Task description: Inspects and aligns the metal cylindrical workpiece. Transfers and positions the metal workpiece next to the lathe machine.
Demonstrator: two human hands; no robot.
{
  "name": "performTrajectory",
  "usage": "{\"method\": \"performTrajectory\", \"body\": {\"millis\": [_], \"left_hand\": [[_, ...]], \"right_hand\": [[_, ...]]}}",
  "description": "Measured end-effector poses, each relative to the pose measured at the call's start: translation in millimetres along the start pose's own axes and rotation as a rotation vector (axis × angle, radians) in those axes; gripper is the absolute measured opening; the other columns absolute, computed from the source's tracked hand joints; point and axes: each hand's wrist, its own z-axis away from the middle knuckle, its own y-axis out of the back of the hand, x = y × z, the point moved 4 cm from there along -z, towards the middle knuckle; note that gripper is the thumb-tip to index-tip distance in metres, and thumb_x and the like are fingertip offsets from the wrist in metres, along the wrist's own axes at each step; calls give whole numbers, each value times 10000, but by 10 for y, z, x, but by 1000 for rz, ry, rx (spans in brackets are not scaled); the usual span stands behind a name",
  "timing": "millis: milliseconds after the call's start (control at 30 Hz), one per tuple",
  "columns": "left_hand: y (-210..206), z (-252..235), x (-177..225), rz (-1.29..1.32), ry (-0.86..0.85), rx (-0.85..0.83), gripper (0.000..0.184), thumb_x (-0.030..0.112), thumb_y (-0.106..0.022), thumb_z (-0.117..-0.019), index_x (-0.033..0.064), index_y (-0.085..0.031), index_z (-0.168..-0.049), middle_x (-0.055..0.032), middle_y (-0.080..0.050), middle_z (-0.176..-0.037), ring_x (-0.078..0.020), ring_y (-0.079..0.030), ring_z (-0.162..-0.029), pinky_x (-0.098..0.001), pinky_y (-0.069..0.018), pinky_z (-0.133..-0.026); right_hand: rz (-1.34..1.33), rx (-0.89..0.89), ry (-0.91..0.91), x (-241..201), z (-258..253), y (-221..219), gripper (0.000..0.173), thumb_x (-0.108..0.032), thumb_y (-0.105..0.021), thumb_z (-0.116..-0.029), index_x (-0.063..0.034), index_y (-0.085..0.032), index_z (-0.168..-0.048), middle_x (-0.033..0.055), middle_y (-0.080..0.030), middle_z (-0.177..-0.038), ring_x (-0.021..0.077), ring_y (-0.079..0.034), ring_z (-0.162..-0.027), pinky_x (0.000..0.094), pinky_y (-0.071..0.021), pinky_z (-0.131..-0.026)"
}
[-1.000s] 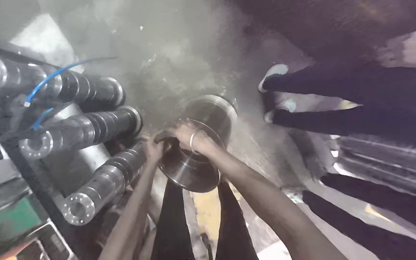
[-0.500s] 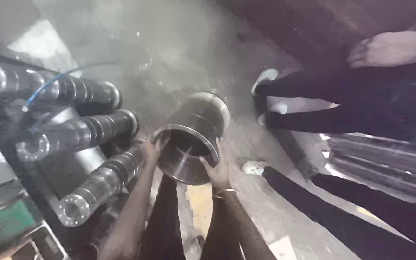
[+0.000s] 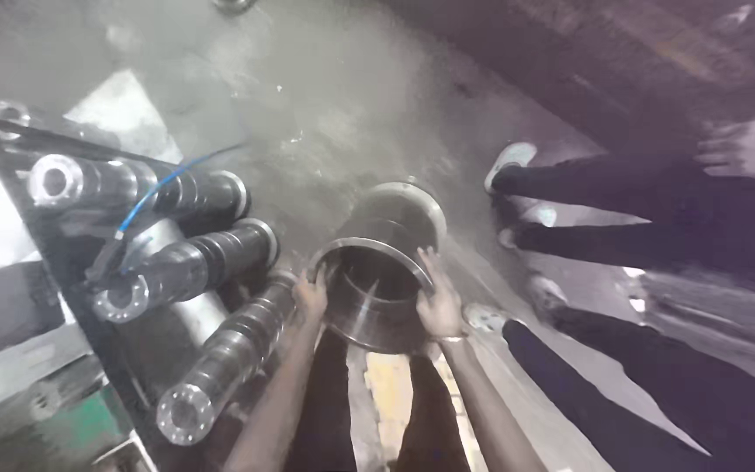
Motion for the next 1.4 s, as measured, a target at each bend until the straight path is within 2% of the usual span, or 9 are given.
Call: {"method": "performTrajectory", "body": {"millis": [533,633,700,800,933,1000,1133,1300,1400], "left_hand": [[-108,14,70,229,238,117,538,316,-664,-1014,-60,-551,-1381,-234,-678,-1244,-271,-660,-1181,-437,-491,-1077],[53,-95,115,274,301,-20,769,393,-728,-959,18,-383,-1535,-216,-549,-1457,-266,-553,-1341,-443,-450,-1135],[320,-301,298,174,147,-40,1013,399,-841,-845,17,-264,-1584,-259,-387,-1565,-318,-427,-1433,-453,-391,-1170],[509,-948,866,-115,-386,-47,1274,680,-842,-660,15,-284,-1592,-259,-240,-1650,-368,-308,-1512,-483,-356,-1203],[390,-1538,1535,-228,-725,-266,977,658,-816,-741,105,-514,-1489,-145,-360,-1632,-290,-438,-1455,-488,-475,-1121],[344,-1638,1656,-257,-617,-326,630,403,-829,-837,82,-648,-1348,-140,-647,-1361,-293,-631,-1244,-515,-509,-1057],[403,-1930,1629,-325,-372,-262,341,105,-723,-891,23,-701,-1221,-214,-736,-1080,-373,-711,-1031,-587,-530,-956],[474,-2179,1659,-251,-361,-206,361,103,-686,-934,54,-681,-1292,-190,-729,-1173,-344,-706,-1085,-579,-525,-983],[467,-2286,1727,-193,-336,-161,364,148,-683,-957,37,-676,-1304,-189,-727,-1178,-317,-703,-1106,-543,-525,-1011]], "right_hand": [[232,-520,18,-628,-1238,-68,733,-36,-563,-909,-391,-452,-1541,68,-422,-1620,307,-356,-1517,549,-336,-1203],[275,-626,11,-825,-1477,-145,766,-57,-601,-898,-405,-416,-1555,58,-367,-1653,307,-323,-1532,595,-333,-1189],[271,-675,20,-958,-1584,-189,764,-59,-630,-898,-397,-426,-1552,72,-362,-1652,328,-312,-1533,630,-332,-1171],[291,-749,52,-1096,-1778,-207,775,-68,-638,-902,-406,-408,-1560,93,-360,-1649,349,-290,-1538,658,-316,-1167],[278,-809,124,-1251,-1996,-387,777,-78,-698,-869,-365,-448,-1546,157,-403,-1611,418,-314,-1510,722,-327,-1113],[306,-809,139,-1348,-2184,-435,727,-103,-718,-866,-355,-499,-1512,138,-473,-1558,420,-362,-1479,728,-364,-1079],[277,-782,176,-1604,-2614,-521,570,-136,-755,-854,-262,-616,-1392,149,-658,-1314,420,-584,-1250,709,-458,-953],[-70,-578,14,-1311,-2636,-146,826,-582,-684,-920,-368,-296,-1616,84,-208,-1708,350,-145,-1580,708,-219,-1193],[-254,-320,-231,-804,-2015,-27,1102,-684,-748,-789,-191,-257,-1644,129,-171,-1715,318,-126,-1590,575,-190,-1272]]}}
